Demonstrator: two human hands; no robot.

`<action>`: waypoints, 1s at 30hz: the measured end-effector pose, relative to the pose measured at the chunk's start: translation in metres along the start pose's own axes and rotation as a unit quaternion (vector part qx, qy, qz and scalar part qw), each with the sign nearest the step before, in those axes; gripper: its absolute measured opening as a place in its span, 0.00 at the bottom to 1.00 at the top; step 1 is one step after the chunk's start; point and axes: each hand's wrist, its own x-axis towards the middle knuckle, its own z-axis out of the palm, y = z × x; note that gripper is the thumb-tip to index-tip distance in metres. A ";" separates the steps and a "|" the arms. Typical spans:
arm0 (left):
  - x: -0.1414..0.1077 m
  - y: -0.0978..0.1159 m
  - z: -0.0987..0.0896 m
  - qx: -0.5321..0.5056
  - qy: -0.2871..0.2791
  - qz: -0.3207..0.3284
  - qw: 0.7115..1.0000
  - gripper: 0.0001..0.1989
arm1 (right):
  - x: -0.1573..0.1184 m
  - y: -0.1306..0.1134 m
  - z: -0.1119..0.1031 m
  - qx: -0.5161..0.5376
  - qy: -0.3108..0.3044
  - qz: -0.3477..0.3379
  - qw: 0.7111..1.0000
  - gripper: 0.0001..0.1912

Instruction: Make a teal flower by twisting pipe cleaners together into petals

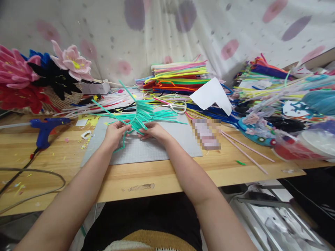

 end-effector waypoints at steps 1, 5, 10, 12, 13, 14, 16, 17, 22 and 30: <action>0.001 -0.001 0.000 0.004 0.002 0.003 1.000 0.19 | 0.000 0.001 0.001 -0.009 0.000 0.001 1.000 0.16; 0.001 -0.004 0.002 0.018 0.011 0.005 1.000 0.20 | 0.001 0.004 0.005 -0.050 0.026 -0.020 0.998 0.14; 0.000 -0.001 0.003 -0.008 0.022 -0.025 0.999 0.22 | -0.001 0.003 0.009 -0.078 0.014 -0.054 0.995 0.13; 0.000 0.000 0.003 -0.035 0.015 -0.053 0.998 0.21 | -0.002 0.001 0.010 -0.081 0.013 -0.066 0.994 0.12; 0.000 0.000 0.003 -0.048 0.011 -0.067 0.997 0.21 | -0.003 0.000 0.010 -0.082 0.013 -0.074 0.994 0.12; 0.000 0.001 0.003 -0.060 0.009 -0.077 0.995 0.21 | -0.003 -0.001 0.011 -0.083 0.012 -0.079 0.993 0.12; 0.000 0.001 0.002 -0.076 0.002 -0.087 0.993 0.21 | -0.005 -0.002 0.010 -0.083 0.009 -0.084 0.993 0.13; -0.001 0.002 0.001 -0.081 -0.005 -0.092 0.992 0.21 | -0.005 -0.003 0.010 -0.080 0.008 -0.082 0.993 0.13; -0.003 0.008 0.001 -0.089 -0.033 -0.136 0.986 0.19 | -0.007 -0.004 0.008 -0.039 0.020 -0.089 0.995 0.14; -0.023 0.016 0.011 0.193 0.105 0.119 0.968 0.21 | -0.004 -0.008 0.008 -0.003 0.069 -0.128 0.989 0.16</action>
